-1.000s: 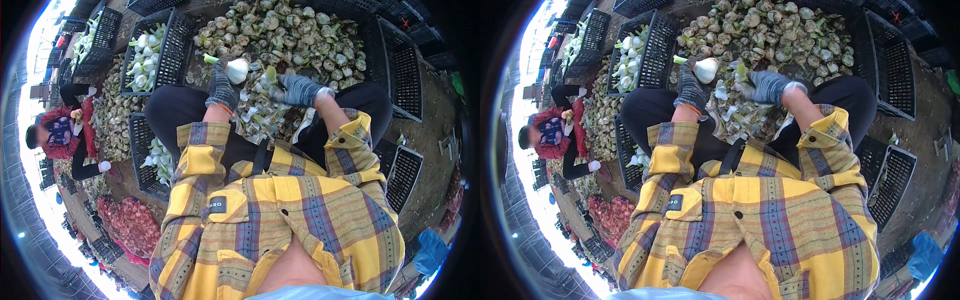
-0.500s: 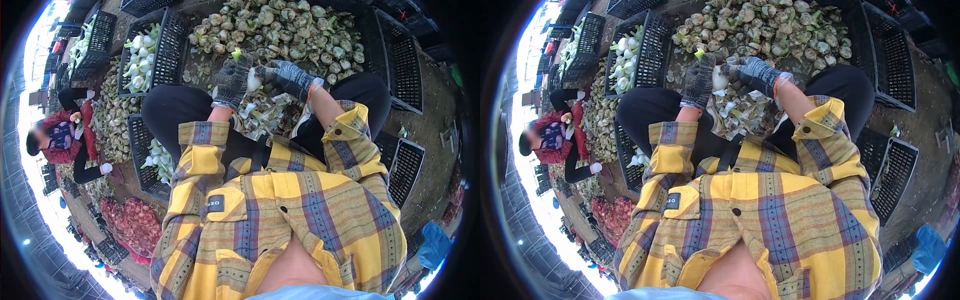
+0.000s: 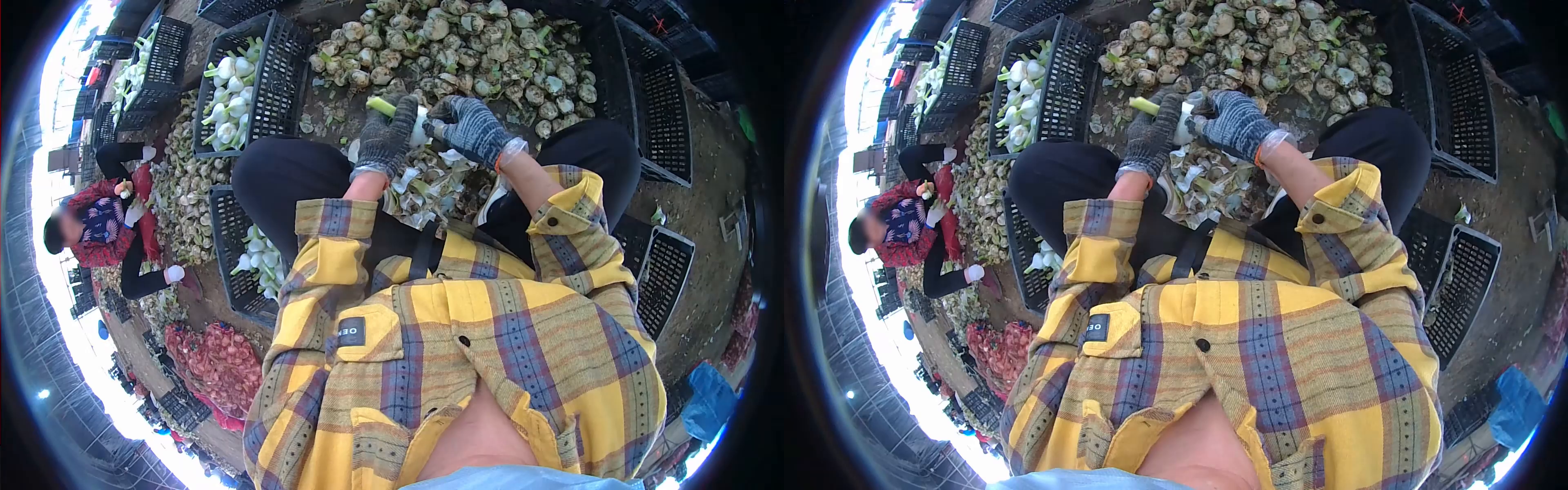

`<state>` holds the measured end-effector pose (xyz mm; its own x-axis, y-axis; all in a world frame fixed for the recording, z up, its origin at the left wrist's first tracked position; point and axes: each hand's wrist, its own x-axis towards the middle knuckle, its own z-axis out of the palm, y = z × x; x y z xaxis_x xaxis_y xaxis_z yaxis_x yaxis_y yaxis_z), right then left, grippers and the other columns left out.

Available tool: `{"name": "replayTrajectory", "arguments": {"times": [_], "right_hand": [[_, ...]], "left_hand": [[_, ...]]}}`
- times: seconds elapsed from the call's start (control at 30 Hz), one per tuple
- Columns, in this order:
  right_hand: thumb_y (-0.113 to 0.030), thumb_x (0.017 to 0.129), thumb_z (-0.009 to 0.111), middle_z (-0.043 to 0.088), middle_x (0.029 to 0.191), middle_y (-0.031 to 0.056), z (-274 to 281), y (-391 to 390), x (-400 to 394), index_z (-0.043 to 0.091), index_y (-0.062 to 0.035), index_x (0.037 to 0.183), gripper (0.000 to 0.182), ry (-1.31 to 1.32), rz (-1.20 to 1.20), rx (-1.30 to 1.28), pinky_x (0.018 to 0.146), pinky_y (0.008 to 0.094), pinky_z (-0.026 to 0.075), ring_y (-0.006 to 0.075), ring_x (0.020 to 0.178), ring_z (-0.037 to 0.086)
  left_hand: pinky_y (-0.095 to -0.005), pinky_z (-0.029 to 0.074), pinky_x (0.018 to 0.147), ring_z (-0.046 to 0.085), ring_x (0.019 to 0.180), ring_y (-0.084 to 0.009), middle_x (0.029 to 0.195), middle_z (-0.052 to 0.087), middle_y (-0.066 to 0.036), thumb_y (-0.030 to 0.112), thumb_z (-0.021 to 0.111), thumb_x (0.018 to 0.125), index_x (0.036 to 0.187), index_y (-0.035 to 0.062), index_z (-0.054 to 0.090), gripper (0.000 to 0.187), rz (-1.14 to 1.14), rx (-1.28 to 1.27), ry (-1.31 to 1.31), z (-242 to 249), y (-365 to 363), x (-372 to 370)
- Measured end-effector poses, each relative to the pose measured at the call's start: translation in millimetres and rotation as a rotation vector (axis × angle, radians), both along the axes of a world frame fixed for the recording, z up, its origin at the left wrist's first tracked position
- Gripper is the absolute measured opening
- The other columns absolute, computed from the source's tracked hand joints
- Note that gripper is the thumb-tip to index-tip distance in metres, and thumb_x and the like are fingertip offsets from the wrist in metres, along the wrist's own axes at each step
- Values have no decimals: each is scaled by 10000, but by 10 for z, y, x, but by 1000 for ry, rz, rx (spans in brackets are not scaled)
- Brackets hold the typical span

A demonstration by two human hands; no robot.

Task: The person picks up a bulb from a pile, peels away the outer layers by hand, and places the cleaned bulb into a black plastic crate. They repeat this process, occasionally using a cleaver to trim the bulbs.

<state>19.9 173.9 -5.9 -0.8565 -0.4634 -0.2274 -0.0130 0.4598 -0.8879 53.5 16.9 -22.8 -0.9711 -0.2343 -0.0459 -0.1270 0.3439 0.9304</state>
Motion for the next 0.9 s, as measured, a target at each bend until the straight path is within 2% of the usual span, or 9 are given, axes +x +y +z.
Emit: {"name": "replayTrajectory", "arguments": {"times": [0.13, 0.23, 0.33, 0.4, 0.53, 0.57, 0.63, 0.7, 0.9], "right_hand": [[-210, 721, 630, 616, 843, 183, -96, 73, -51, 571, 19, 951, 330, 257, -91, 219, 705, 347, 466, 276, 773, 598], [-270, 735, 620, 594, 889, 215, -263, 84, -125, 526, 39, 1019, 430, 381, -141, 335, 764, 377, 447, 345, 828, 575], [-324, 764, 614, 607, 865, 174, -246, 73, -128, 531, 26, 1015, 440, 205, -129, 128, 708, 358, 482, 294, 792, 594], [-349, 781, 613, 612, 852, 112, -108, 2, -110, 539, 4, 1015, 430, -623, -222, -456, 637, 317, 513, 211, 777, 598], [-231, 779, 635, 607, 810, 76, -51, -19, -65, 548, -13, 969, 302, -441, -153, -435, 603, 290, 518, 165, 742, 586], [-231, 779, 635, 607, 810, 76, -61, -28, -54, 548, -13, 969, 302, -443, -152, -434, 603, 290, 518, 165, 742, 586], [-141, 783, 611, 605, 805, 89, -124, -55, -35, 546, -8, 945, 220, 88, -82, -91, 610, 289, 513, 175, 722, 587], [-80, 778, 588, 604, 798, 102, -227, -81, -39, 541, -4, 939, 184, 69, -124, -213, 620, 291, 509, 188, 716, 586], [-38, 782, 544, 582, 853, 147, -316, 10, -239, 488, 23, 946, 184, -569, -625, -907, 634, 352, 553, 243, 686, 624]], "left_hand": [[-314, 409, 690, 523, 749, -191, 844, 576, -93, 344, 460, 869, 889, 24, 554, 334, 23, 209, -212, -22, -70, -80], [-315, 411, 697, 532, 761, -192, 863, 573, -106, 339, 436, 879, 924, 17, 552, 345, 7, 290, -113, -191, -103, -121], [-280, 441, 717, 548, 798, -153, 921, 573, -85, 307, 464, 866, 1002, 33, 557, 320, 11, 419, -115, -305, -171, -167], [-259, 481, 647, 575, 762, -130, 914, 576, -80, 334, 510, 832, 1045, 60, 556, 350, 45, 554, -135, -437, -229, -214], [-284, 499, 604, 584, 730, -146, 869, 580, -75, 426, 527, 808, 1021, 71, 555, 415, 11, 546, -6, -263, -106, -180], [-300, 506, 602, 587, 729, -157, 862, 584, -73, 457, 517, 805, 1020, 77, 551, 438, 107, 572, -249, -84, -49, -103], [-316, 514, 599, 590, 728, -168, 856, 588, -70, 489, 507, 802, 1020, 83, 548, 462, 204, 591, -492, -86, -10, -85], [-336, 522, 584, 591, 711, -186, 857, 592, -86, 512, 459, 820, 1003, 87, 543, 470, 252, 866, -475, -360, -47, -128], [-331, 515, 529, 591, 667, -225, 843, 592, -105, 506, 454, 810, 984, 99, 541, 451, 208, 1182, -468, -150, -109, -140]]}}
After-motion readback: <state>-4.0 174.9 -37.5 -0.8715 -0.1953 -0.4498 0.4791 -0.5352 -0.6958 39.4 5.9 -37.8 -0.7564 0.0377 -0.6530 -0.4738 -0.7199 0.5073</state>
